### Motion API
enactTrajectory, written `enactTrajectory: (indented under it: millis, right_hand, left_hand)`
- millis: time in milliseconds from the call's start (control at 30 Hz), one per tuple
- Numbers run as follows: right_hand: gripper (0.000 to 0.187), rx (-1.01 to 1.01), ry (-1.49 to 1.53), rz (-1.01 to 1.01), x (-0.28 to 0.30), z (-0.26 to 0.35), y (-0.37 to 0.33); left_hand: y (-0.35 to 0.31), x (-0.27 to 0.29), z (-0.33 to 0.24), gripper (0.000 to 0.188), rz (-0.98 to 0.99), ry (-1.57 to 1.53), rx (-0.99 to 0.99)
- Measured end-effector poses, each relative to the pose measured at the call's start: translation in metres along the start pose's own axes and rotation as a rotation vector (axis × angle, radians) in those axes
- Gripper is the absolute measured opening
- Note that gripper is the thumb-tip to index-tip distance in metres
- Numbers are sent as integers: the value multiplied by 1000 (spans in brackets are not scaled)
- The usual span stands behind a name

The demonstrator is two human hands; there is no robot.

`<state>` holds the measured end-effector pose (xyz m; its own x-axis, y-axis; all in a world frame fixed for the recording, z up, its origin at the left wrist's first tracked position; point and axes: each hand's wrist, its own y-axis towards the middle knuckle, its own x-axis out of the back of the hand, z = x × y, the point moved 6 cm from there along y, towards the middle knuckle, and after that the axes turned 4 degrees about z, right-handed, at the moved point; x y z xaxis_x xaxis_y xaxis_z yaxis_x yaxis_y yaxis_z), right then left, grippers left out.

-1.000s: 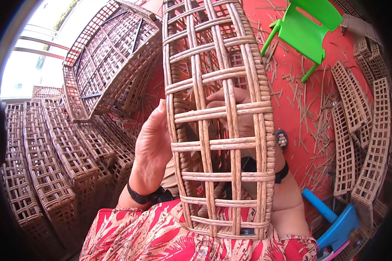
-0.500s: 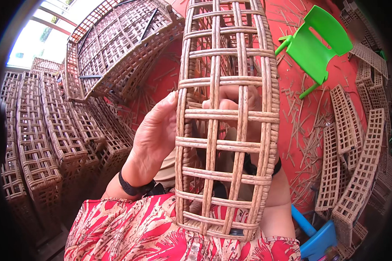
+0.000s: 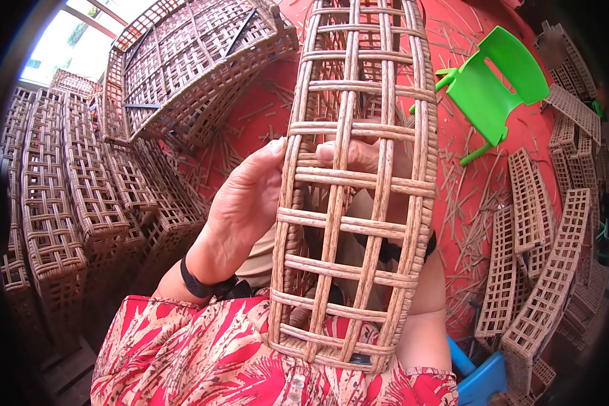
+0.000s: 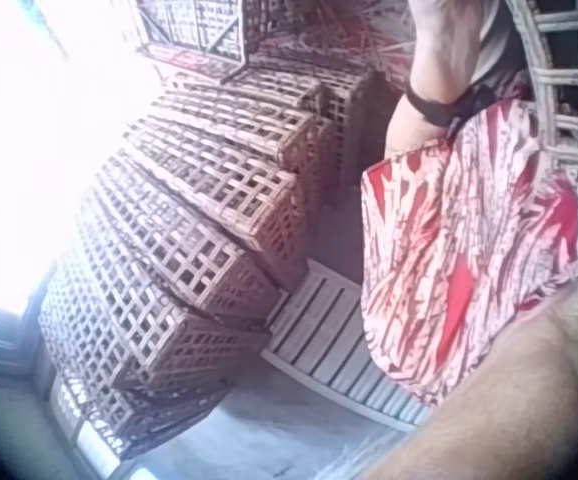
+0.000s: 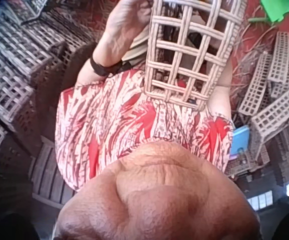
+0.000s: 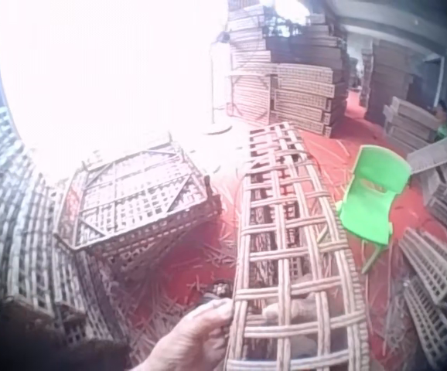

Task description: Weaving a rattan chair or piece of furniture using long strips of bamboo or rattan material.

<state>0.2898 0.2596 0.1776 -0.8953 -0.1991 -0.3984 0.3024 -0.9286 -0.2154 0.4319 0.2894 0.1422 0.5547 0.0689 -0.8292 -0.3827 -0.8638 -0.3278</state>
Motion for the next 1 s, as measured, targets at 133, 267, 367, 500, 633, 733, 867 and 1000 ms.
enactTrajectory:
  millis: [133, 267, 367, 500, 633, 733, 867, 1000]
  right_hand:
    - [19, -117, -96, -65, 15, 8, -9]
    - [17, -64, -50, 52, 8, 2, -2]
    - [16, -47, -51, 109, 0, -4, 4]
    - [19, -86, 25, 179, -10, 6, 3]
    - [21, -78, 34, 122, -6, 3, 1]
    - [20, -68, 50, 29, -10, 4, -6]
    - [19, 8, 35, 80, 2, -7, 1]
    - [20, 124, -15, 30, 21, -3, -1]
  left_hand:
    - [9, -13, 6, 24, 47, 6, 24]
    - [10, -8, 7, 25, 37, 61, 2]
    - [4, 1, -12, 37, -14, 296, -89]
    - [-15, -32, -52, 35, -99, 1336, -564]
    - [-9, -45, -50, 30, 117, 1151, -339]
    - [-2, -37, -46, 28, 235, 879, -198]
    - [-1, -30, -45, 26, 137, 825, -163]
    - [-16, -20, -78, 35, 298, 375, -387]
